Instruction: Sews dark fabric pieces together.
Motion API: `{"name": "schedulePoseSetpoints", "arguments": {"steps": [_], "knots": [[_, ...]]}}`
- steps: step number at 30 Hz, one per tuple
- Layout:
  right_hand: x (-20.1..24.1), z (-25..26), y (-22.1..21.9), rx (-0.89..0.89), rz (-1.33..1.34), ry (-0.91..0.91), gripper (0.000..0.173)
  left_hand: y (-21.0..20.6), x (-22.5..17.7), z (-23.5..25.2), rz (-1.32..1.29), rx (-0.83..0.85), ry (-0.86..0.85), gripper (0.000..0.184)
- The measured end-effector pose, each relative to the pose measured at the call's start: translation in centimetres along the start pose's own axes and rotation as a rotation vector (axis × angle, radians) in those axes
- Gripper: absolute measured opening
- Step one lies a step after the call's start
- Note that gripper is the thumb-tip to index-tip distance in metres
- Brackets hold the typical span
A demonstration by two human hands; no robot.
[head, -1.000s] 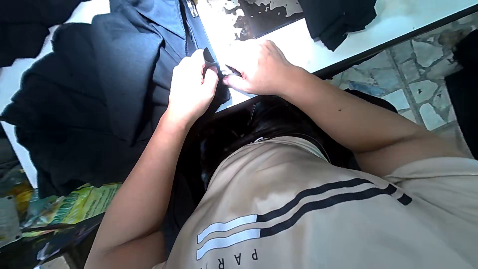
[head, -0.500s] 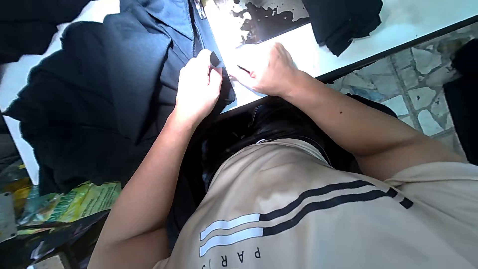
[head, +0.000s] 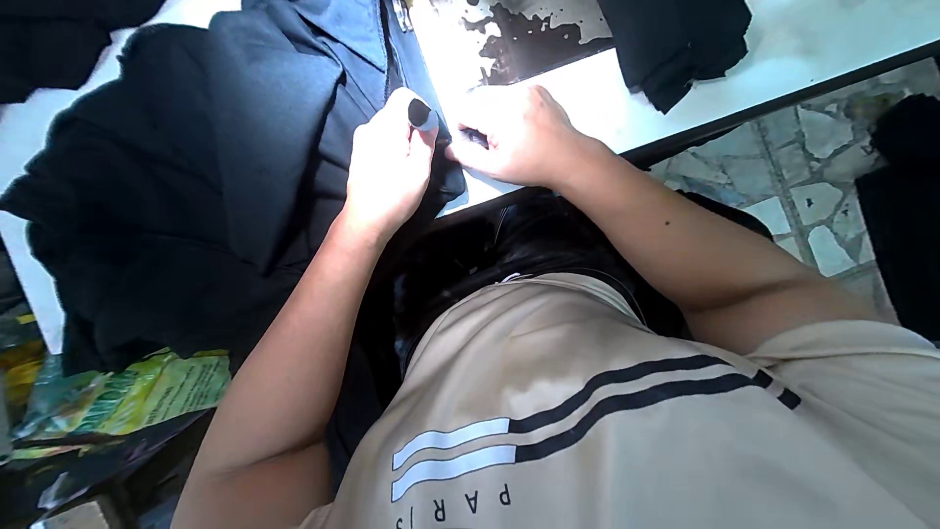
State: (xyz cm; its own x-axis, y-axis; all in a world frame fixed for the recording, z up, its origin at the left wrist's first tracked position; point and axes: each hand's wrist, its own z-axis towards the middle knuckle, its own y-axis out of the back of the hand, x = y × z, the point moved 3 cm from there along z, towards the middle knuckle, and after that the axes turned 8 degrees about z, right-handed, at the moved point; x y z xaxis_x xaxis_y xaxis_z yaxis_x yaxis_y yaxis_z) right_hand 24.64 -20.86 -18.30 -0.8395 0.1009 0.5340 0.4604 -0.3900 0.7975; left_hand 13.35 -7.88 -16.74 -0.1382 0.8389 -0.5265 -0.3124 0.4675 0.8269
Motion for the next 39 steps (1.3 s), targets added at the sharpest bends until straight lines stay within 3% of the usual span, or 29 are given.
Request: {"name": "schedulePoseSetpoints", "arguments": {"steps": [9,14,16,19,22,25,29,32,39], "knots": [[0.2,0.4,-0.1,0.042,0.017,-0.035,0.037,0.0,0.1,-0.1,-0.034,-0.006,0.008,0.022],[-4.4,0.7,3.1,0.056,-0.167,-0.328,0.042,-0.1,0.3,-0.2,-0.040,-0.011,-0.002,0.022],[-3.8,0.5,3.6,-0.033,-0.153,-0.263,0.047,-0.1,0.1,-0.3,0.003,-0.004,-0.039,0.022],[0.0,-0.3,1.8,-0.274,0.030,0.084,0.033,-0.1,-0.2,-0.6,0.018,-0.011,-0.125,0.022],[2.9,-0.7,-0.8,-0.327,0.213,0.292,0.018,-0.5,-0.2,-1.0,0.059,-0.053,-0.299,0.018],[3.7,-1.4,-0.3,-0.283,0.363,0.265,0.020,-0.9,0.2,-1.4,0.127,-0.023,-0.394,0.021],[3.3,-3.0,0.7,-0.178,0.459,0.238,0.027,-1.1,1.0,-2.1,0.119,0.007,-0.337,0.026],[1.9,-3.7,0.0,-0.228,0.291,0.174,0.029,-1.2,1.0,-2.1,0.130,-0.011,-0.332,0.028],[2.0,-3.9,-1.8,-0.121,0.012,0.271,0.025,-1.2,1.1,-2.2,0.165,-0.050,-0.404,0.026]]}}
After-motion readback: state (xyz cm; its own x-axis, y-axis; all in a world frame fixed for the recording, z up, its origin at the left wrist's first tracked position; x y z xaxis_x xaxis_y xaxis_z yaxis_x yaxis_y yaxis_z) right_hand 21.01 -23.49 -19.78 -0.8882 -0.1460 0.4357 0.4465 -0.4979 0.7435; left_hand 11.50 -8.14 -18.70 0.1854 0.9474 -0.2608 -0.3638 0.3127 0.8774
